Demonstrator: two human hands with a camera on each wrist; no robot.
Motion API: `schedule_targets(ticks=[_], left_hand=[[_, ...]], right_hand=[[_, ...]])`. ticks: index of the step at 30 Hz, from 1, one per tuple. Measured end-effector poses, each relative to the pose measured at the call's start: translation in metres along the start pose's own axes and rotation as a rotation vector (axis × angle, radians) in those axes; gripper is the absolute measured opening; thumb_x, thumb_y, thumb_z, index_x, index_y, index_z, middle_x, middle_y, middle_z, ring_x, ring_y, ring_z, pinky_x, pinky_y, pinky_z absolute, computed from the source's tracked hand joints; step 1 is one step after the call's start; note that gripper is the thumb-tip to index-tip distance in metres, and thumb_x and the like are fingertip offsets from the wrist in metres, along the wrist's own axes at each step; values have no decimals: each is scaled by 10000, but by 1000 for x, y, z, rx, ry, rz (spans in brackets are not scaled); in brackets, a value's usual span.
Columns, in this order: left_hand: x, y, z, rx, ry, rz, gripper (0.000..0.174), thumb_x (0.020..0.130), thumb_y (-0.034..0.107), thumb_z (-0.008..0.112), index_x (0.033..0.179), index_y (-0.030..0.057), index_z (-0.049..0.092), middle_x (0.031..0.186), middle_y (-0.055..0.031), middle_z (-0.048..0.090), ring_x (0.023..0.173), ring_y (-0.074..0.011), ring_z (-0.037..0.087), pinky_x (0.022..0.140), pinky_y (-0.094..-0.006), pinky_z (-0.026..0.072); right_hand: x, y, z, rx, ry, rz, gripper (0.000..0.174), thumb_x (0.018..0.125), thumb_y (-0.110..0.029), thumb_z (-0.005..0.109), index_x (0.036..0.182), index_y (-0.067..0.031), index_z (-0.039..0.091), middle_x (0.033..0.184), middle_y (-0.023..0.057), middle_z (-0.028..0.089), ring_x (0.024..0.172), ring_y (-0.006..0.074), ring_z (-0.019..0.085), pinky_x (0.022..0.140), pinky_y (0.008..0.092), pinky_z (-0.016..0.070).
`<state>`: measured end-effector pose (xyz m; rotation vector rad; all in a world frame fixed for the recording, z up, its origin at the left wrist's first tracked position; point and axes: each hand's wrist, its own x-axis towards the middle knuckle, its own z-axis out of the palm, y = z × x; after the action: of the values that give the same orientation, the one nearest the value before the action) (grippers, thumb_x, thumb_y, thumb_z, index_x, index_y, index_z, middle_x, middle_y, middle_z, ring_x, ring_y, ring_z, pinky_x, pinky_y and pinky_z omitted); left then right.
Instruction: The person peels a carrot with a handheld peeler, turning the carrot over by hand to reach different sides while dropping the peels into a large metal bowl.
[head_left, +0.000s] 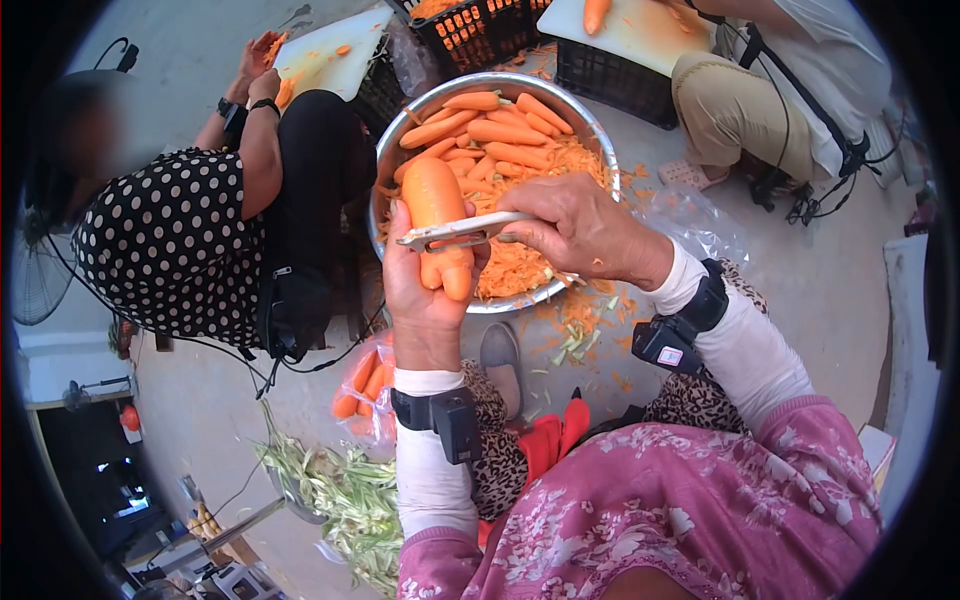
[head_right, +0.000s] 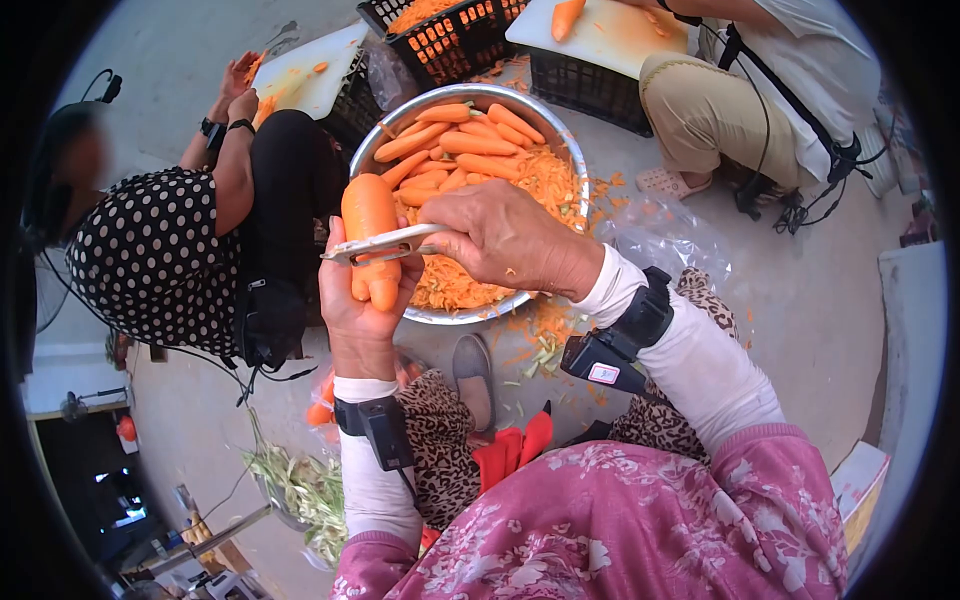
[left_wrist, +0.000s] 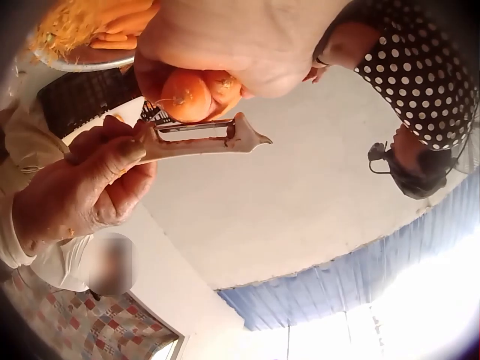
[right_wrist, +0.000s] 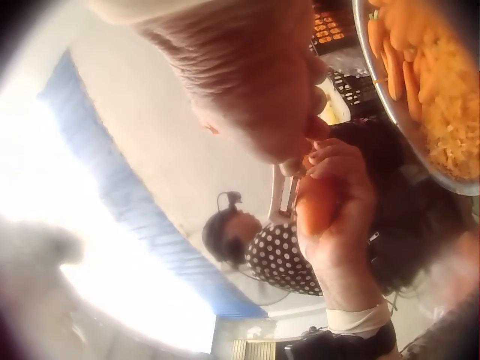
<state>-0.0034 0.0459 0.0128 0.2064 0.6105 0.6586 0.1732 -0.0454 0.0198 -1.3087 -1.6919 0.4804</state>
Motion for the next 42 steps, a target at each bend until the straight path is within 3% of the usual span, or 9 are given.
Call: schedule_targets(ticks=[2, 10, 12, 15, 20, 24, 29, 34, 42], left_hand=[[3, 0, -7, -28, -182, -43, 504, 955, 466, 435, 1208, 31, 463, 1007, -166, 595, 806, -271, 604, 668, -403, 513], [-13, -10, 8, 175, -289, -122, 514, 978, 443, 395, 1219, -4, 473, 985, -179, 595, 776, -252, 606, 638, -356, 523], [-11, -11, 8, 185, -303, -90, 518, 979, 443, 393, 1216, -11, 473, 980, -175, 600, 779, -254, 609, 642, -353, 525], [-6, -8, 3, 221, -177, 20, 511, 980, 443, 388, 1213, -3, 479, 986, -174, 602, 782, -250, 610, 641, -353, 524], [-1, -3, -4, 192, -108, 110, 495, 968, 455, 419, 1188, 19, 495, 974, -150, 605, 813, -241, 615, 641, -367, 524], [-1, -4, 0, 124, 50, 120, 465, 964, 456, 430, 1154, 39, 509, 953, -132, 602, 802, -256, 614, 656, -382, 530], [3, -5, -3, 145, -21, 102, 463, 956, 451, 452, 1160, 40, 514, 936, -139, 601, 784, -252, 606, 647, -372, 522], [3, -4, -5, 232, -57, 137, 475, 953, 444, 458, 1168, 24, 510, 940, -162, 593, 805, -260, 588, 649, -367, 503], [1, -3, -4, 75, -74, 56, 525, 946, 463, 453, 1202, 5, 483, 1012, -182, 586, 855, -287, 606, 721, -405, 526]], right_hand=[[1, 4, -2, -27, 38, 20, 186, 851, -192, 594, 844, -10, 561, 756, 162, 559, 733, 377, 554, 635, 424, 429], [3, 40, -10, -281, 179, 309, 159, 834, -136, 618, 898, 8, 598, 733, 202, 566, 677, 373, 563, 612, 401, 445], [5, 38, -9, -258, 240, 232, 155, 831, -132, 609, 899, 7, 606, 713, 205, 568, 675, 380, 565, 601, 401, 446], [9, 20, -13, -200, 343, 229, 167, 834, -143, 618, 910, 5, 614, 699, 168, 585, 644, 302, 587, 594, 371, 450], [2, -1, -12, 68, 87, 251, 193, 856, -184, 635, 927, -4, 629, 731, 76, 604, 662, 121, 557, 617, 309, 451], [-1, -11, -7, 199, -104, 52, 185, 813, -194, 653, 874, -20, 656, 722, 146, 625, 652, 291, 610, 605, 365, 461], [-2, -8, -9, 91, -74, 125, 173, 807, -172, 640, 858, -7, 646, 716, 167, 615, 648, 306, 607, 597, 372, 459], [-4, 14, -13, -162, 227, 325, 186, 829, -144, 632, 927, 15, 629, 726, 143, 617, 643, 244, 600, 594, 343, 459], [-3, -12, -8, 106, -13, 167, 174, 809, -161, 637, 855, 7, 618, 714, 166, 593, 678, 322, 602, 619, 385, 460]])
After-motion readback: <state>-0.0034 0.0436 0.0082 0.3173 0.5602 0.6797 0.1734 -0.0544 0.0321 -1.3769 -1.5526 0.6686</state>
